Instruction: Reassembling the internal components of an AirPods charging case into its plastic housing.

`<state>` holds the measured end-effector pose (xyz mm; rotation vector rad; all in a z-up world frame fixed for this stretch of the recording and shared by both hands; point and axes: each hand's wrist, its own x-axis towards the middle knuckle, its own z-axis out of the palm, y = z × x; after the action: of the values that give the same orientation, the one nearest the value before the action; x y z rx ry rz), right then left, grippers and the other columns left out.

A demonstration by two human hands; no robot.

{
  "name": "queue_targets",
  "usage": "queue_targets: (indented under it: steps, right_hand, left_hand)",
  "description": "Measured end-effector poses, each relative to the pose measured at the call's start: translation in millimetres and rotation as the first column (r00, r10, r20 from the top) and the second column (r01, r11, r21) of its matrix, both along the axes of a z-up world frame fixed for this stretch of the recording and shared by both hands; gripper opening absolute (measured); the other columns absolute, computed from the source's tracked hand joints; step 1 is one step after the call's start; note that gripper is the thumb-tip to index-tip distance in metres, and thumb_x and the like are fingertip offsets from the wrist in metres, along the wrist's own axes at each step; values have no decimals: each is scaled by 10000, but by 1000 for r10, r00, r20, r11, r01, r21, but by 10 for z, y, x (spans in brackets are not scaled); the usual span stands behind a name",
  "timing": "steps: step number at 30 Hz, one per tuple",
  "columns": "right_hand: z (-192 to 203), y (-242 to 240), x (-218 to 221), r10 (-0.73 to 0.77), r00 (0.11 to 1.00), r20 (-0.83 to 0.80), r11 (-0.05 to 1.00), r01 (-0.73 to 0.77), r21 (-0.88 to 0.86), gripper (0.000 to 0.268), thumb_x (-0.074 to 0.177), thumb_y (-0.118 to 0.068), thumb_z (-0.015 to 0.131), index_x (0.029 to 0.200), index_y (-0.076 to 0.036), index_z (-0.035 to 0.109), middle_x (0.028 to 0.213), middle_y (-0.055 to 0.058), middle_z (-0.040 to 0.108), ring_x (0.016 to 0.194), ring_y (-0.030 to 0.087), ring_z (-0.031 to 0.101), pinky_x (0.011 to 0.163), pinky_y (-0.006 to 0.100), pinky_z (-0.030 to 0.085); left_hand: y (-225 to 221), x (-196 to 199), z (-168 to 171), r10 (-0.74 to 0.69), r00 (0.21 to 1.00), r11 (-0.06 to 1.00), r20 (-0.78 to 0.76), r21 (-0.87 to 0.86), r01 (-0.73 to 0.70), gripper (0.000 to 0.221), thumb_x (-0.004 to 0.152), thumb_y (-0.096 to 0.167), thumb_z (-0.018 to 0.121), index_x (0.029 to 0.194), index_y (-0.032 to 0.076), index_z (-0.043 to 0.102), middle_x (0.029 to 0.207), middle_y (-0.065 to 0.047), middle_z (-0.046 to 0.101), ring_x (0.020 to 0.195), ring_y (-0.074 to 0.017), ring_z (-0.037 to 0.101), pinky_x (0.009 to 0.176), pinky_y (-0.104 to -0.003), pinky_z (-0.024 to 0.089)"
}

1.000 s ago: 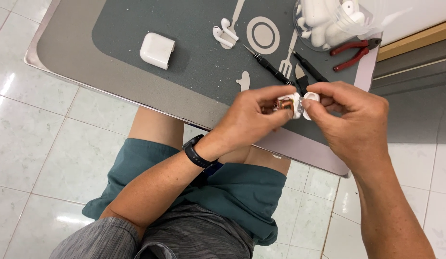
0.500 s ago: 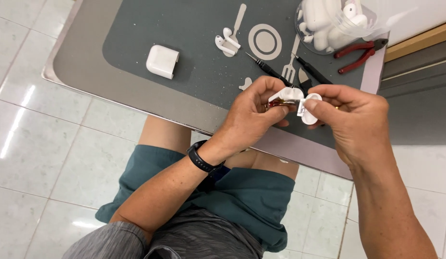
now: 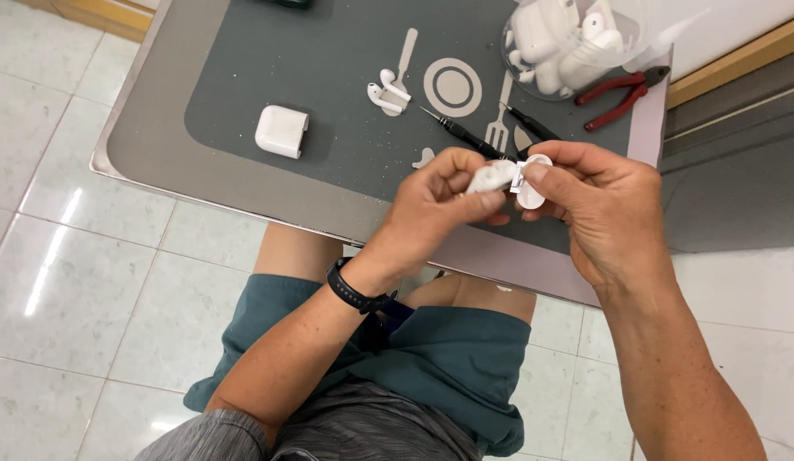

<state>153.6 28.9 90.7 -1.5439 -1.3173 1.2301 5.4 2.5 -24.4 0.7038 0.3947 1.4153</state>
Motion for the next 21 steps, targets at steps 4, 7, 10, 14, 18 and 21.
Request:
queue_targets:
  steps: [4, 7, 10, 14, 18, 21]
  right_hand:
    - [21, -33, -17, -3, 1000, -12, 1000, 3, 0, 200, 874, -67, 785, 1062, -7, 756, 787, 102, 719, 667, 178, 674, 563, 270, 604]
    - [38, -48, -56, 8, 999, -35, 1000, -8, -11, 174, 884, -61, 777, 1050, -11, 757, 814, 95, 708, 695, 185, 666, 553, 279, 598]
    - [77, -56, -105, -12, 999, -35, 1000, 11, -29, 203, 873, -67, 784, 1065, -7, 757, 800, 103, 718, 679, 184, 669, 575, 283, 612]
    - [130, -66, -130, -29, 999, -39, 999, 28, -22, 229, 861, -61, 784, 1082, -7, 759, 846, 109, 732, 716, 189, 686, 578, 267, 606]
    - [170, -77, -112, -36, 999, -34, 999, 35, -31, 210, 867, -61, 777, 1071, -16, 762, 861, 115, 749, 737, 186, 693, 590, 264, 594]
    - [166, -90, -59, -24, 1000, -13, 999, 23, -45, 232, 856, -72, 779, 1077, -4, 763, 895, 125, 752, 756, 208, 696, 584, 286, 589]
  left_hand:
    - [22, -53, 45, -17, 999, 996, 36, -83, 20, 150, 951, 186, 725, 972, 93, 608, 979, -77, 716, 976, -205, 709, 755, -366, 667]
    - [36, -77, 37, -51, 998, 997, 39, -55, 54, 173, 982, 251, 696, 907, 151, 576, 1034, -76, 706, 898, -199, 701, 632, -258, 516]
    - [30, -88, 41, -57, 998, 992, 34, -109, 60, 218, 992, 318, 659, 948, 118, 584, 922, -94, 687, 819, -155, 638, 638, -256, 469]
    - [13, -93, 6, -86, 991, 996, 101, 2, 86, 117, 1033, 219, 644, 997, 115, 603, 1065, -69, 684, 975, -178, 654, 802, -326, 569]
    - [-25, -100, 8, -115, 987, 988, 110, 115, 102, 105, 1006, 150, 710, 1068, 109, 636, 1151, -103, 683, 1097, -248, 659, 1016, -462, 575]
    - [-31, -90, 33, -132, 982, 986, 133, 122, 116, 108, 963, 69, 739, 1004, 111, 649, 1262, -146, 627, 1103, -270, 646, 1067, -473, 555]
